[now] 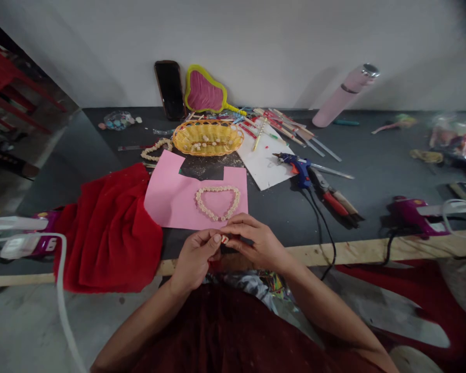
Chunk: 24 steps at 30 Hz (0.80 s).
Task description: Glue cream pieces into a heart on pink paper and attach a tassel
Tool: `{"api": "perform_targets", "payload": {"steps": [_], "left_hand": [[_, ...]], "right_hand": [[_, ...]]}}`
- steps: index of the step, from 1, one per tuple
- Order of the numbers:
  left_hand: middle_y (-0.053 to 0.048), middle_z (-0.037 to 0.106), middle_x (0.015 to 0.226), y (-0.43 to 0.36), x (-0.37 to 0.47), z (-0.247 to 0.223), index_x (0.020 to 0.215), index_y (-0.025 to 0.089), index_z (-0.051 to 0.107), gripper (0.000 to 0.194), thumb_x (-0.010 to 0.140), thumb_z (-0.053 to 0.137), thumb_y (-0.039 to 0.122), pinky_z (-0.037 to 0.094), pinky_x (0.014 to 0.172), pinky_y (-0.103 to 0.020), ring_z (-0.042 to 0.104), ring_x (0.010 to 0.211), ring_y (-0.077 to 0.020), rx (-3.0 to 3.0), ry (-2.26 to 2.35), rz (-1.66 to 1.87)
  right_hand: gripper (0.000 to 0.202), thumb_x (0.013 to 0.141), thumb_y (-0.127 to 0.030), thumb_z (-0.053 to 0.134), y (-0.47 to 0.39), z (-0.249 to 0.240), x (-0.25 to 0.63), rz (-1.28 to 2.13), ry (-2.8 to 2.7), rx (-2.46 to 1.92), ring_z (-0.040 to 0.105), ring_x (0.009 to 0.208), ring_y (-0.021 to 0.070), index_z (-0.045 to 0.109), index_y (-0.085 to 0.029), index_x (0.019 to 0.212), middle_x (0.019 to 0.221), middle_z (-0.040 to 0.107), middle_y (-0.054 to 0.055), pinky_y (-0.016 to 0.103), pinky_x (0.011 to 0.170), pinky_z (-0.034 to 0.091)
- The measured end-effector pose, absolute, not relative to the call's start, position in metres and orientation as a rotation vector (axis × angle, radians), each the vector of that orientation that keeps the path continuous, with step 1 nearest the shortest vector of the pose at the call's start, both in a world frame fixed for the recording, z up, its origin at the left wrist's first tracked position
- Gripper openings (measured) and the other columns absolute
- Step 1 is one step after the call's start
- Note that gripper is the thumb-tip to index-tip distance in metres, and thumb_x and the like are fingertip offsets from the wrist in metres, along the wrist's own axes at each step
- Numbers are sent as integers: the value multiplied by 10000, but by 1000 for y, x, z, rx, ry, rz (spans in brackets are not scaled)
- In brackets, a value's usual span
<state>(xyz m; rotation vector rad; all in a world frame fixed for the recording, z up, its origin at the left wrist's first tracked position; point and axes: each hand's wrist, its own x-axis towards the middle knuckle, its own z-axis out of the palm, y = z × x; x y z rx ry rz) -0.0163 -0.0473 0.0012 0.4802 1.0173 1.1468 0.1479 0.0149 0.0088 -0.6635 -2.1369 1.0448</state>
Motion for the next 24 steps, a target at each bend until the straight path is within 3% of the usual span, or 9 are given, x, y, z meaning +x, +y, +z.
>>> {"api": "perform_targets", "payload": {"steps": [7,17,24], "left_hand": [[57,406,553,-49,-10,1,722,148,587,398,724,716,525,281,489,-197,322,505,-55,439,1020,1143],[61,450,569,-54,-7,1,713,160,539,332,729,750,415,318,491,-188,377,488,-45,470,1007,1153],[-35,654,814,-56,-15,4,905,154,670,277,738,743,363,466,733,-254,589,744,-123,528,993,1120]], "right_hand": [[187,912,-252,572,12,3,147,1009,-2072,-689,624,945,169,667,-231,1072,973,658,77,314,833,542],[157,908,-243,581,11,6,150,983,-2045,-735,626,934,156,667,-217,1037,956,660,66,299,825,542],[192,916,-220,565,13,8,152,978,-2149,-659,628,935,141,662,-230,1081,996,655,65,279,825,545]]}}
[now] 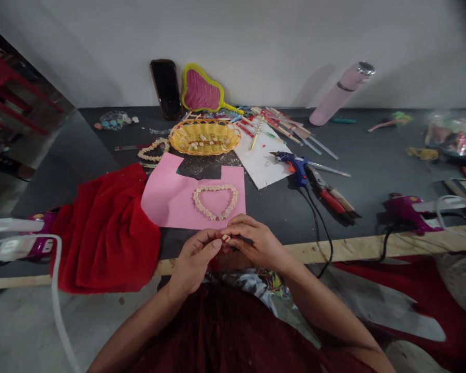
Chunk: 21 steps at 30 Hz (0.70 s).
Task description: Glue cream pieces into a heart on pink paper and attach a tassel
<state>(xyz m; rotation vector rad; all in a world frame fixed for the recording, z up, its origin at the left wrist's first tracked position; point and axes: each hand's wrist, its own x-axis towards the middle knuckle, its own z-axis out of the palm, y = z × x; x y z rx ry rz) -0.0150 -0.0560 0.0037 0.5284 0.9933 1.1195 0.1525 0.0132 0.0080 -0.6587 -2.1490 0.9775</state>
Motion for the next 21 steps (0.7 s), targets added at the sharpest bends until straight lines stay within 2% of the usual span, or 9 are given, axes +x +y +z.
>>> {"api": "perform_targets", "payload": {"steps": [5,9,12,15,21], "left_hand": [[-60,696,870,-58,-23,0,957,156,677,256,757,721,311,469,642,-244,620,723,-143,564,1028,1035],[-51,719,875,-57,-22,-1,910,153,711,232,754,731,324,484,797,-281,649,824,-167,518,1010,1158],[-50,729,891,-53,-23,4,910,157,709,263,736,754,350,480,854,-277,656,889,-171,447,1032,1227],[-57,727,956,-50,-29,8,998,168,661,310,736,762,301,498,840,-273,666,906,-164,461,993,1221],[-26,731,897,-48,-35,8,1125,215,533,495,702,783,161,513,761,-241,682,800,-129,511,870,1121]], "right_hand": [[209,927,-209,537,15,11,154,844,-2292,-647,621,927,138,660,-228,1096,1021,654,66,287,800,553],[202,927,-217,542,16,14,154,805,-2299,-643,623,921,140,671,-210,1083,1012,657,75,282,800,548],[212,921,-217,556,17,15,155,880,-2237,-614,619,941,137,660,-222,1106,1016,643,71,280,823,543],[211,910,-218,577,16,14,154,929,-2198,-568,604,969,138,653,-232,1107,1023,625,62,294,847,533],[253,896,-178,595,17,12,148,958,-2190,-492,571,969,130,645,-251,1133,1037,602,50,287,825,517]]}}
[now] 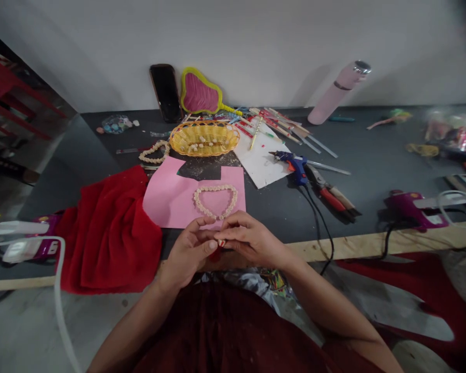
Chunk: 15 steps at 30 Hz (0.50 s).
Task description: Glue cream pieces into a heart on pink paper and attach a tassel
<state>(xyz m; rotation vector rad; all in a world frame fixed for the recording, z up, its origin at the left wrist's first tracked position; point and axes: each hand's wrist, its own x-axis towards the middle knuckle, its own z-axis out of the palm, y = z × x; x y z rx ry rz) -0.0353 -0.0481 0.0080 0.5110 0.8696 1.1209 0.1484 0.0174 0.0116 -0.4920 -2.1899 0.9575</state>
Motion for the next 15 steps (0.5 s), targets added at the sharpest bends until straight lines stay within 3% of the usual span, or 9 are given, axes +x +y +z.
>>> {"api": "perform_targets", "payload": {"steps": [8,15], "left_hand": [[19,685,780,-49,-34,8,1015,191,605,392,677,799,149,509,727,-200,648,735,-90,435,851,1170],[14,678,784,-50,-30,8,942,177,676,360,622,841,174,497,720,-171,632,738,-73,344,877,1257]], "right_hand": [[350,935,-184,504,13,14,147,1133,-2140,-530,580,1090,158,571,-257,1271,1158,639,76,359,924,499],[149,875,-247,620,-2,14,138,1184,-1834,-828,646,872,139,657,-207,1014,943,695,47,278,790,523]]}}
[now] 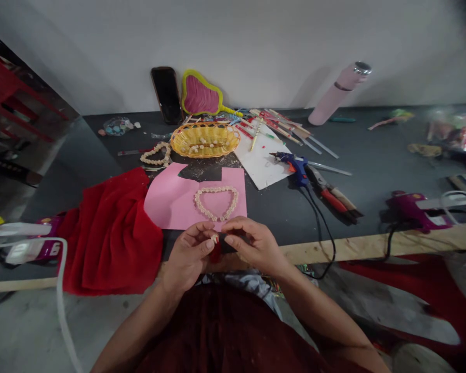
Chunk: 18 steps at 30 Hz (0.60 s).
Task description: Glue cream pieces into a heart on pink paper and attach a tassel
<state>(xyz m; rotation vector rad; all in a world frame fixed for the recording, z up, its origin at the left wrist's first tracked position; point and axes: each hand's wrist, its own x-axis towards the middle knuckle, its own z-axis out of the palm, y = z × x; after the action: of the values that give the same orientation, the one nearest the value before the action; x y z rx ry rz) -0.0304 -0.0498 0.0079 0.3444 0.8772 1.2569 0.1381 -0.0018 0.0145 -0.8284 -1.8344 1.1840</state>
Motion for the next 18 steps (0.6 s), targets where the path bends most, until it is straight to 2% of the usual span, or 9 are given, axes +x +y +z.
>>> {"api": "perform_targets", "payload": {"steps": [7,11,18], "left_hand": [[18,672,765,-51,-25,13,798,176,698,255,594,851,182,485,665,-161,619,707,-72,328,929,1291],[9,679,742,-52,-29,16,796,188,715,223,617,842,228,493,641,-181,614,667,-81,384,943,1267],[-25,722,806,-49,-39,24,776,188,746,210,606,848,256,512,764,-216,642,786,-123,536,1036,1293]], "right_hand": [[88,894,-202,580,-11,15,129,1124,-1812,-864,638,817,118,650,-214,946,877,685,22,254,766,516],[135,915,-223,548,-11,12,137,1107,-1863,-940,644,852,118,637,-223,1017,927,694,20,252,778,511],[179,907,-293,551,33,17,182,974,-1992,-1092,663,843,152,659,-220,1029,949,705,50,268,736,527]]}}
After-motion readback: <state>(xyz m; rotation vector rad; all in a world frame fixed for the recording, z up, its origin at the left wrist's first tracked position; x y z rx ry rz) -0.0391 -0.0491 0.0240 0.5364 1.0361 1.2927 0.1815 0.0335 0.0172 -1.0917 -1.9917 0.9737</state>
